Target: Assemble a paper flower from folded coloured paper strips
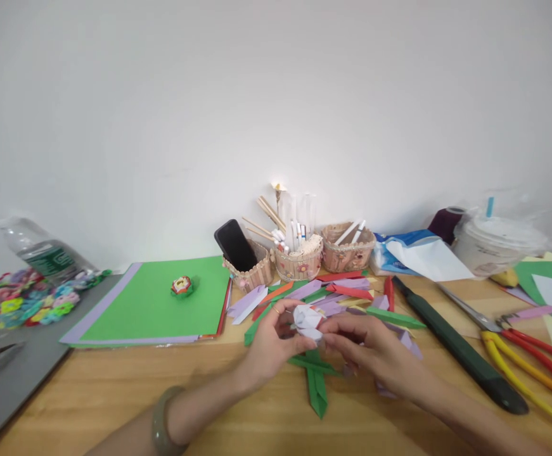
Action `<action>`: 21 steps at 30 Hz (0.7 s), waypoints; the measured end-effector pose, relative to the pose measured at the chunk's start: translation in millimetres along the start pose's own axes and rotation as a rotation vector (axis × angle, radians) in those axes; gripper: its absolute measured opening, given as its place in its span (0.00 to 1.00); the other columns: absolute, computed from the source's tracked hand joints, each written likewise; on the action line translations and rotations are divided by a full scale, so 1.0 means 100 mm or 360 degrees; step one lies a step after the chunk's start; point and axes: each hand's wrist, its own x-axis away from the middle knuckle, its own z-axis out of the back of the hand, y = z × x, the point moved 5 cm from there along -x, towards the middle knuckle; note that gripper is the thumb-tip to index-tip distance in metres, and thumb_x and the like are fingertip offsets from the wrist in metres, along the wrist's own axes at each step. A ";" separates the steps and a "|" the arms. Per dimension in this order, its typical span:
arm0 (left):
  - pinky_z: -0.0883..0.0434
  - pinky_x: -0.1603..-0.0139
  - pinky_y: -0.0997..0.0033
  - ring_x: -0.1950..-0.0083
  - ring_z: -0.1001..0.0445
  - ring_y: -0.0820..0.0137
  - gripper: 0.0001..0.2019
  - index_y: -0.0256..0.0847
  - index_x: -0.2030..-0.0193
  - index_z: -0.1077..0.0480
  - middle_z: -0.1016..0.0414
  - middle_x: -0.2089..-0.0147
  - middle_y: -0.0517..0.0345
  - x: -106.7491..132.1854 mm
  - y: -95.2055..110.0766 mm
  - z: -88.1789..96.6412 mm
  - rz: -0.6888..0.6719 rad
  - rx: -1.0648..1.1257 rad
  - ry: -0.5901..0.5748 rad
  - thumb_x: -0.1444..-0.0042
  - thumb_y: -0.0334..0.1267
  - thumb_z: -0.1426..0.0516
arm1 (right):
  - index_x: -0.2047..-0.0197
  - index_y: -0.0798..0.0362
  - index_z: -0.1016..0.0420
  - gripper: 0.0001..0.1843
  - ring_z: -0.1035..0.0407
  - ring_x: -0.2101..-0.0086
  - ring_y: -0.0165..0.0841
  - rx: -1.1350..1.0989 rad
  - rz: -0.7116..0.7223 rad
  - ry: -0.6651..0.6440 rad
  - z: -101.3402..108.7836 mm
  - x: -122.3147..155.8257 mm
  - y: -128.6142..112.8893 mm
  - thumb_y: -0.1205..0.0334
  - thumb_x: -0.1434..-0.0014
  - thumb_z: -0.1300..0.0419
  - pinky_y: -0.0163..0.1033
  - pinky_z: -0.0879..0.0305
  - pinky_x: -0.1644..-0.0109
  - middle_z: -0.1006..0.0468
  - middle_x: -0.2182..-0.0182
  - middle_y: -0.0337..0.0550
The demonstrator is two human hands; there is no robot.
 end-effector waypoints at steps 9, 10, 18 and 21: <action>0.36 0.58 0.69 0.59 0.30 0.67 0.28 0.40 0.58 0.35 0.27 0.60 0.54 0.00 -0.01 0.00 0.0019 -0.0032 0.0020 0.68 0.40 0.31 | 0.75 0.57 0.29 0.13 0.42 0.81 0.24 -0.0154 -0.0177 0.0042 0.00 -0.01 0.08 0.56 0.46 0.42 0.29 0.47 0.78 0.35 0.83 0.35; 0.36 0.58 0.69 0.59 0.30 0.67 0.28 0.40 0.58 0.35 0.27 0.60 0.54 0.00 0.00 -0.01 0.0020 -0.0035 0.0023 0.69 0.40 0.31 | 0.75 0.57 0.29 0.13 0.42 0.82 0.23 -0.0190 -0.0204 0.0038 0.00 -0.01 0.08 0.56 0.47 0.42 0.29 0.47 0.78 0.35 0.84 0.34; 0.35 0.59 0.68 0.59 0.30 0.65 0.30 0.40 0.59 0.34 0.27 0.62 0.54 0.04 0.05 -0.05 0.0062 -0.0091 0.0024 0.72 0.41 0.30 | 0.79 0.57 0.30 0.12 0.44 0.84 0.21 -0.0342 -0.0358 0.0051 0.00 -0.01 0.10 0.57 0.55 0.37 0.28 0.48 0.81 0.34 0.86 0.33; 0.35 0.59 0.68 0.59 0.31 0.66 0.29 0.40 0.59 0.34 0.28 0.60 0.54 0.04 0.04 -0.04 0.0034 -0.0131 0.0030 0.72 0.40 0.30 | 0.80 0.57 0.31 0.12 0.44 0.85 0.21 -0.0364 -0.0353 0.0052 -0.01 -0.02 0.15 0.58 0.55 0.36 0.27 0.48 0.82 0.35 0.87 0.32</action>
